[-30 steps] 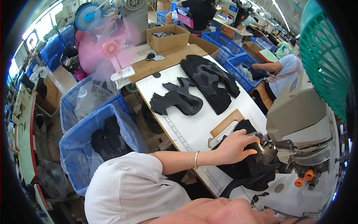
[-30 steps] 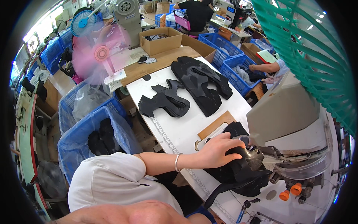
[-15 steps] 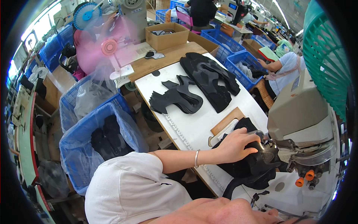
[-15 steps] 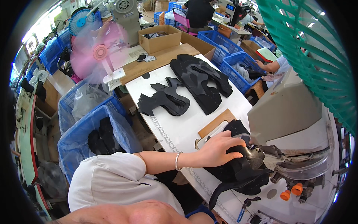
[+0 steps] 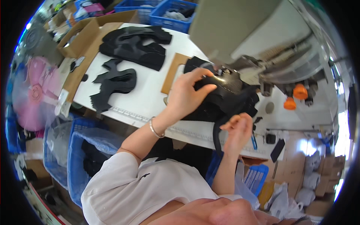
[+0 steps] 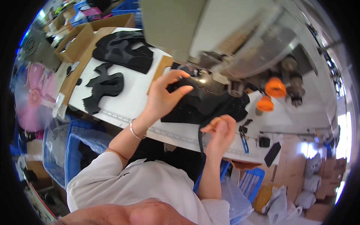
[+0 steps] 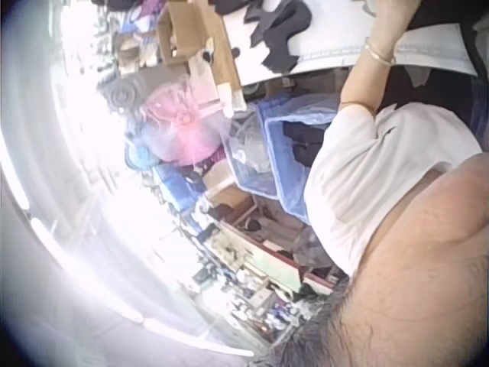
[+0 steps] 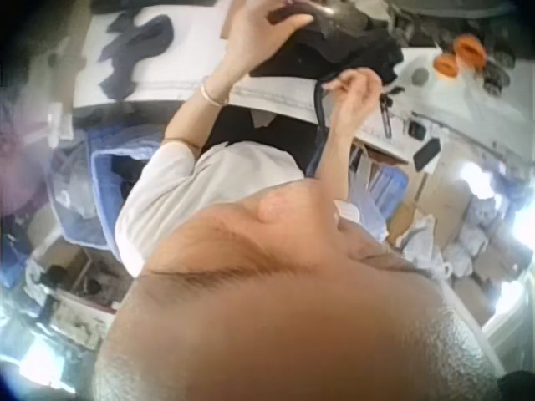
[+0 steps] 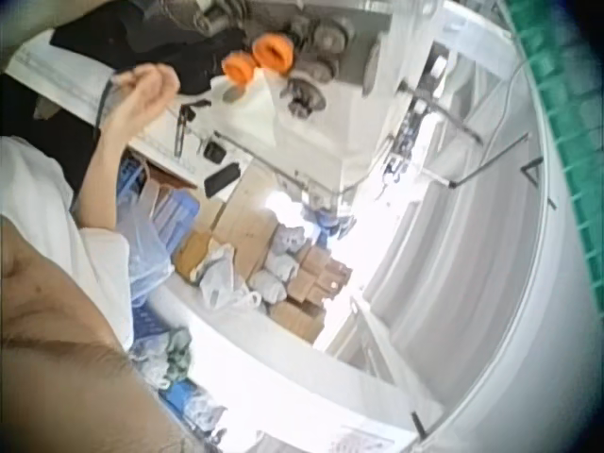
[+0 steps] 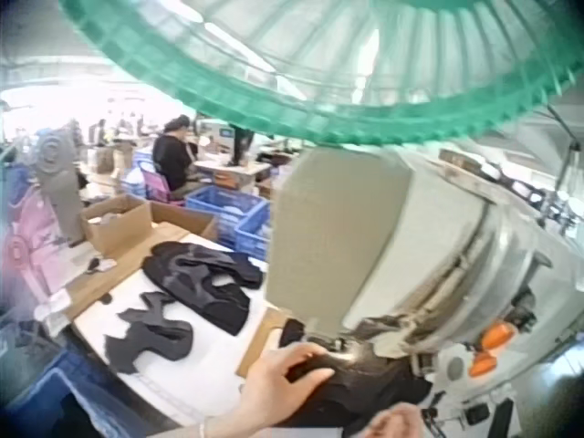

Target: The person stitches shoe upper components together using a sewing machine, repeatedly aligning and feeding the fabric pieces beneath the needle.

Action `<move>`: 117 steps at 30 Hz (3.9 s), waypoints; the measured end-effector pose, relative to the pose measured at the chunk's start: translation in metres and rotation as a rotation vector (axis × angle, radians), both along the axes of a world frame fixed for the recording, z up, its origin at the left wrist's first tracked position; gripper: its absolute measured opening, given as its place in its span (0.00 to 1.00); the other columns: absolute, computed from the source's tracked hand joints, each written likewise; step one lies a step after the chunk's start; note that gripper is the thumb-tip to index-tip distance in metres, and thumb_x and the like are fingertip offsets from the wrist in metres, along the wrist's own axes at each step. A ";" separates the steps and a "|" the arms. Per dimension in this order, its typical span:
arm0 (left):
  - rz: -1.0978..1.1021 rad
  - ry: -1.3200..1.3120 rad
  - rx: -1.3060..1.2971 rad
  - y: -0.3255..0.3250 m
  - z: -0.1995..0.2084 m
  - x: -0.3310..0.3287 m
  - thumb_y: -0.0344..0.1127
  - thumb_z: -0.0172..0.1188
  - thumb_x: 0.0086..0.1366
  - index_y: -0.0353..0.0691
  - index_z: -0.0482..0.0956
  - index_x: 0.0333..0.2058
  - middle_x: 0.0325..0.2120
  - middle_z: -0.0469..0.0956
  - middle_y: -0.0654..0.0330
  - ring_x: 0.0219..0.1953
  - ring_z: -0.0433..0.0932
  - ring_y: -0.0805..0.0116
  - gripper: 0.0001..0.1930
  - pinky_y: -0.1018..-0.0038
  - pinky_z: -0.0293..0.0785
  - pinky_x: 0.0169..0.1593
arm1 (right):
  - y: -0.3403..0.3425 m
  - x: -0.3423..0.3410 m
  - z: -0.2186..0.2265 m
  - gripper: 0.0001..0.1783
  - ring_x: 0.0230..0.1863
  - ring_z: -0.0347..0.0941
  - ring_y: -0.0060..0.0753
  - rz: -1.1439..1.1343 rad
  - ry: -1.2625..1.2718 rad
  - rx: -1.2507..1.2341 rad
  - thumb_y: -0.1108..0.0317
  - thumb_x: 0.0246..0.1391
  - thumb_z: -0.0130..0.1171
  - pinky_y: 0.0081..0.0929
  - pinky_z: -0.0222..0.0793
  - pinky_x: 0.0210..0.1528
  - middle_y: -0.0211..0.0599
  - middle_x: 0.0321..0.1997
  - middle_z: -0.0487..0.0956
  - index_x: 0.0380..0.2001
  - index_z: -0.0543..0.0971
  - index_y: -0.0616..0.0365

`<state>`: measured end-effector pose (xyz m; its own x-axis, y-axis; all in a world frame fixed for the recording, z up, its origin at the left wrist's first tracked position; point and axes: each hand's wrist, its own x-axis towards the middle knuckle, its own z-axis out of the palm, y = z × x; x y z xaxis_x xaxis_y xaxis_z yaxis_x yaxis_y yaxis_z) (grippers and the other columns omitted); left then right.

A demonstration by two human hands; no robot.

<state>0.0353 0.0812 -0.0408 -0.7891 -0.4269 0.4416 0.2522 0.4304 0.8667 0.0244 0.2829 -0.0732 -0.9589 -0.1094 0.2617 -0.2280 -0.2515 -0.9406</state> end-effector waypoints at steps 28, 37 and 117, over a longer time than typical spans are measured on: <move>-0.108 0.063 0.001 0.000 0.009 0.001 0.28 0.67 0.57 0.35 0.78 0.43 0.34 0.79 0.63 0.33 0.74 0.80 0.15 0.82 0.71 0.38 | -0.024 -0.026 0.007 0.09 0.20 0.77 0.26 0.039 -0.130 -0.112 0.76 0.58 0.58 0.21 0.76 0.25 0.29 0.24 0.70 0.29 0.67 0.59; -0.137 -0.058 0.083 -0.004 0.005 0.001 0.28 0.67 0.58 0.38 0.78 0.43 0.25 0.76 0.68 0.29 0.70 0.85 0.14 0.84 0.64 0.32 | -0.026 -0.025 0.009 0.10 0.19 0.74 0.23 0.012 -0.104 -0.059 0.77 0.57 0.58 0.19 0.74 0.24 0.31 0.24 0.71 0.28 0.66 0.58; 0.413 0.374 -1.670 0.053 -0.001 -0.013 0.35 0.55 0.50 0.25 0.82 0.34 0.28 0.81 0.40 0.32 0.82 0.46 0.18 0.59 0.80 0.37 | -0.005 -0.090 0.076 0.09 0.31 0.79 0.39 -0.174 0.334 1.058 0.66 0.50 0.63 0.31 0.70 0.36 0.39 0.34 0.82 0.34 0.82 0.59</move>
